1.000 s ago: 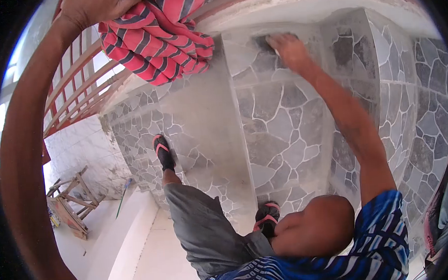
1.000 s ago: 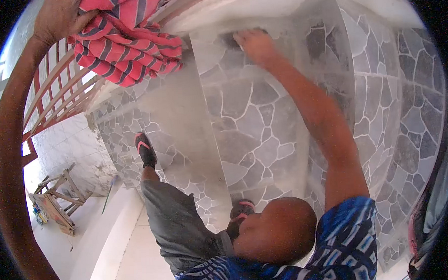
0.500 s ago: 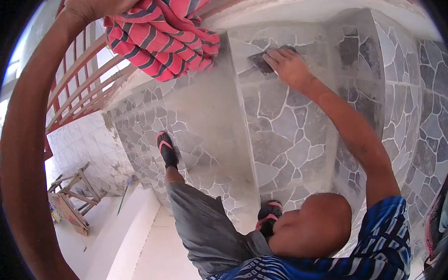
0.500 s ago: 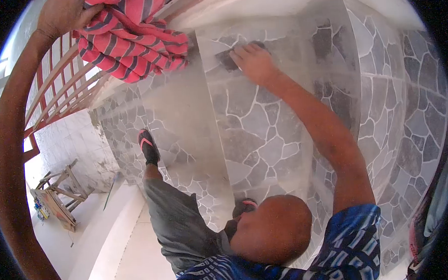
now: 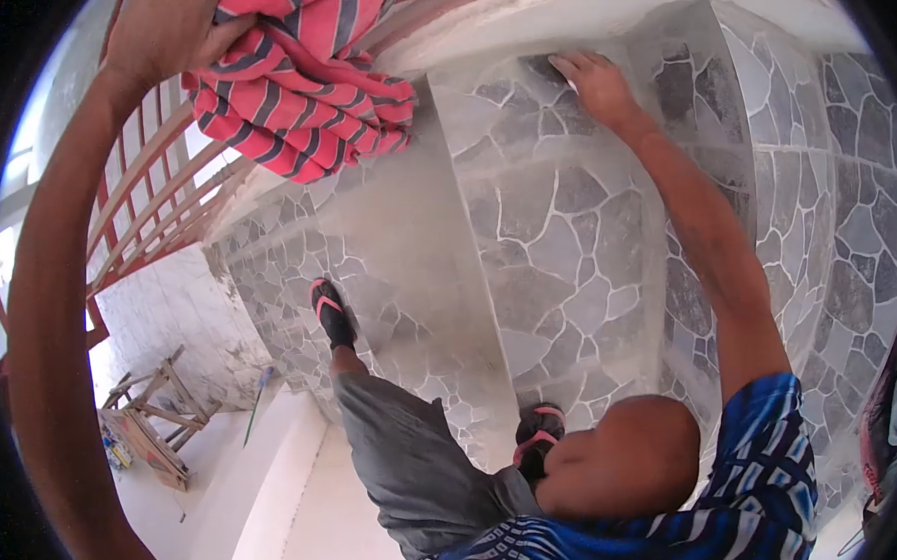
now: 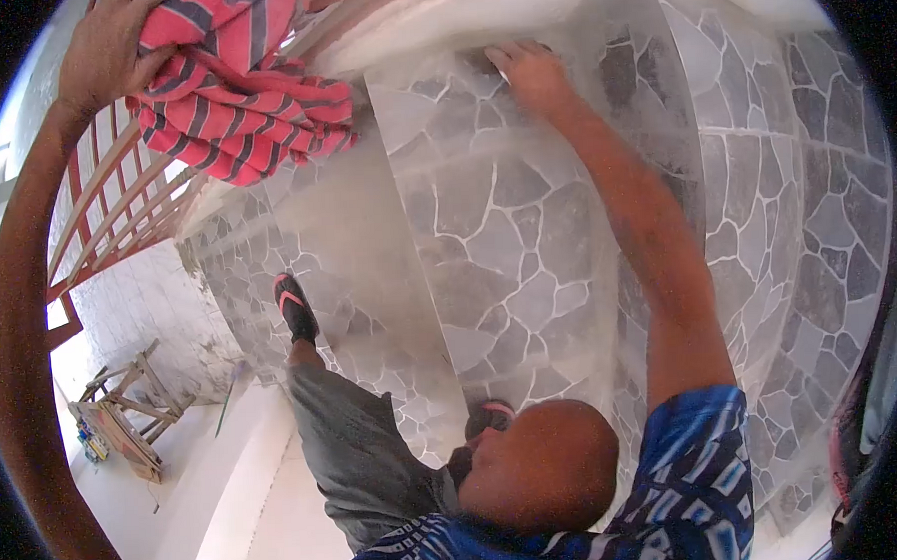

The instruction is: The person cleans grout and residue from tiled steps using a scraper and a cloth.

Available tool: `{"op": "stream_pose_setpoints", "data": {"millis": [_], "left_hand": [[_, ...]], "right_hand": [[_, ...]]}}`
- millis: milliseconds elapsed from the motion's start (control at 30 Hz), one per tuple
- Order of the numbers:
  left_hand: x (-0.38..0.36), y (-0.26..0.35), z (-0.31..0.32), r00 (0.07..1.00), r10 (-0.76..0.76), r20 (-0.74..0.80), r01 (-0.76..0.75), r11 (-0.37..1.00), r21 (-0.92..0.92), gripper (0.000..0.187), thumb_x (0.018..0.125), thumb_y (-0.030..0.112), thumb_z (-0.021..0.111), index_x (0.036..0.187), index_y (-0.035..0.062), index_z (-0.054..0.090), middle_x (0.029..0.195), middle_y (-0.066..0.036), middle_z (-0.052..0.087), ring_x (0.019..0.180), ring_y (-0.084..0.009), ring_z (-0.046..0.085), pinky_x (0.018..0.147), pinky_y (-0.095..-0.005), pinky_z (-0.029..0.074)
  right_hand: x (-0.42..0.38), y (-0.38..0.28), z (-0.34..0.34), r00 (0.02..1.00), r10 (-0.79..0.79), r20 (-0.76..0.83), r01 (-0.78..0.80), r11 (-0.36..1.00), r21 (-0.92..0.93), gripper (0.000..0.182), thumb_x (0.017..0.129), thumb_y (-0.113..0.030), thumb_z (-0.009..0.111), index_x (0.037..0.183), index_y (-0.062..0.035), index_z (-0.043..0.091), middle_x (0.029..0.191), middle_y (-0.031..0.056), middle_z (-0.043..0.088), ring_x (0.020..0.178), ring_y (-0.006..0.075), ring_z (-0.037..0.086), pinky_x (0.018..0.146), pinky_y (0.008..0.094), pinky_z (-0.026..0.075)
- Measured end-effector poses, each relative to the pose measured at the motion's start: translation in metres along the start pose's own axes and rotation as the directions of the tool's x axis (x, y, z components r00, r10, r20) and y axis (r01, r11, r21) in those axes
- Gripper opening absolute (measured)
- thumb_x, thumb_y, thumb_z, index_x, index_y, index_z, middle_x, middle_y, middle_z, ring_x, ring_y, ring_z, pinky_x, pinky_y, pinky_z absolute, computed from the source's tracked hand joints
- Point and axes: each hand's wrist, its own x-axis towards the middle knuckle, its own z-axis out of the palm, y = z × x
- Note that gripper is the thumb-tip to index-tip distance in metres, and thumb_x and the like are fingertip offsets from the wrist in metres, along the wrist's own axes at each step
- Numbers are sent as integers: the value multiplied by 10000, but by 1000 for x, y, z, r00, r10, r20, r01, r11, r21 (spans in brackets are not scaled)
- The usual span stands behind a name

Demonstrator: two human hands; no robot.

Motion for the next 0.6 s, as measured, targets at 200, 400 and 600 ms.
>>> {"op": "stream_pose_setpoints", "data": {"millis": [200,400,600], "left_hand": [[-4,-6,4,1000,8,17,-6,995,-97,533,574,329,774,1014,109,570,1261,-218,463,1031,-425,561,837,-495,483],[2,7,-4,999,-3,-50,2,1000,-18,544,563,347,777,1015,119,577,1250,-220,470,1006,-426,575,835,-483,490],[0,1,2,1000,-21,-7,21,999,-24,526,572,365,776,995,131,569,1230,-206,473,990,-411,585,820,-475,493]], "right_hand": [[-59,-2,6,999,-48,7,47,995,89,506,786,-28,612,1285,-105,593,1287,112,600,1155,312,579,982,436,478],[4,24,-9,989,76,129,-89,991,95,647,700,14,693,1318,-127,564,1249,102,594,1179,327,560,999,429,476],[-19,37,-11,991,74,108,-70,997,-45,469,834,-64,581,1302,-92,569,1260,112,587,1215,324,540,1057,449,416]]}}
